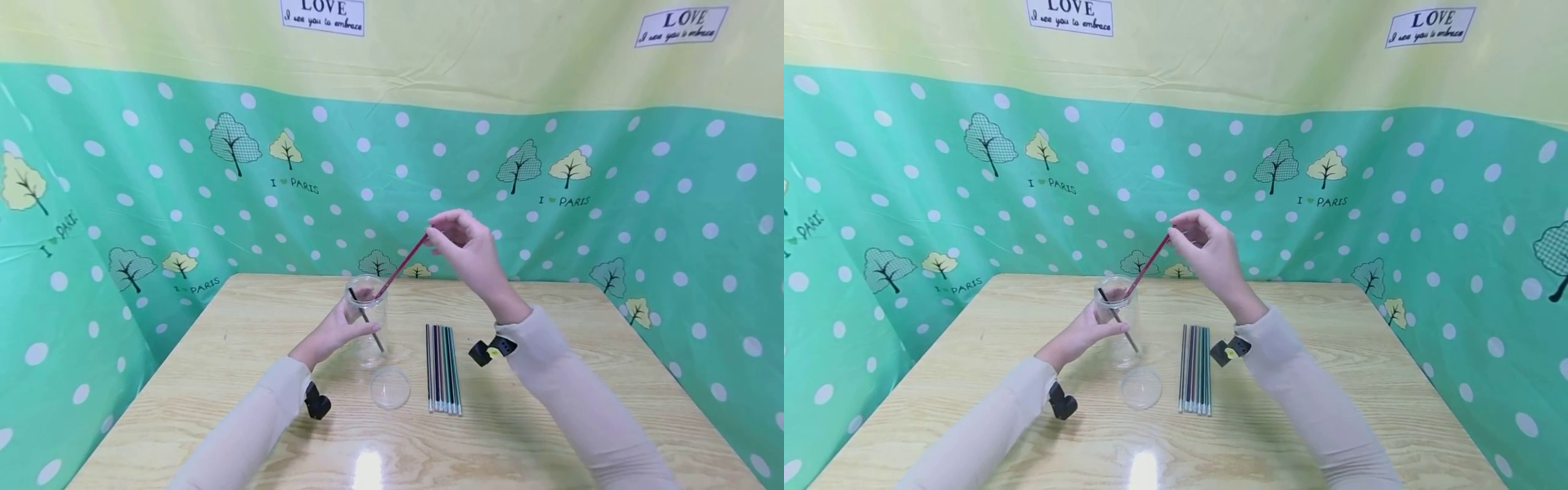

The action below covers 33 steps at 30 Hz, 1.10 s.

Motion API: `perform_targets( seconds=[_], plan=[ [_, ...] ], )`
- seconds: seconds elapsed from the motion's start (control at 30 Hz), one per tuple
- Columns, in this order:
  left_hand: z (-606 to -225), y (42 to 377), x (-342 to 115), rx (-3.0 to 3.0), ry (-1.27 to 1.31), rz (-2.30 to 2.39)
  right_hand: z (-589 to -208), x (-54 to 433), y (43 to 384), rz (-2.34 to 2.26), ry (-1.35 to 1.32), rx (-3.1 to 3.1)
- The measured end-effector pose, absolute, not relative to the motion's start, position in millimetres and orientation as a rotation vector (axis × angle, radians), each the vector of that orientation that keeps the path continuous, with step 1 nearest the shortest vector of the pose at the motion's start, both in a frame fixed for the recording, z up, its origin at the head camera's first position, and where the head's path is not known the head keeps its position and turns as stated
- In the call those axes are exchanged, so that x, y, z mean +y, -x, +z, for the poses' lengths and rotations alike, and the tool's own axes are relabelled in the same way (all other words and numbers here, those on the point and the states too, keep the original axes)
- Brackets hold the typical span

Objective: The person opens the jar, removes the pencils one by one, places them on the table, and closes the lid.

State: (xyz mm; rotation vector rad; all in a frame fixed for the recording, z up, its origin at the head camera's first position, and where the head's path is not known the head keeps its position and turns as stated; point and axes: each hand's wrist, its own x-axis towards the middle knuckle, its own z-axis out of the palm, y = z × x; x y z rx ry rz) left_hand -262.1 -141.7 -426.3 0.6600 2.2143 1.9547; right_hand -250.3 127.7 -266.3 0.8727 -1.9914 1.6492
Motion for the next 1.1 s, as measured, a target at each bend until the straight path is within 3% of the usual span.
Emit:
perform_targets(
  seconds=[1.1],
  plan=[
    [-426,262,-141,2.202,-0.655,1.969,-284,174,240,1.72,-0.767,-1.992]
  ],
)
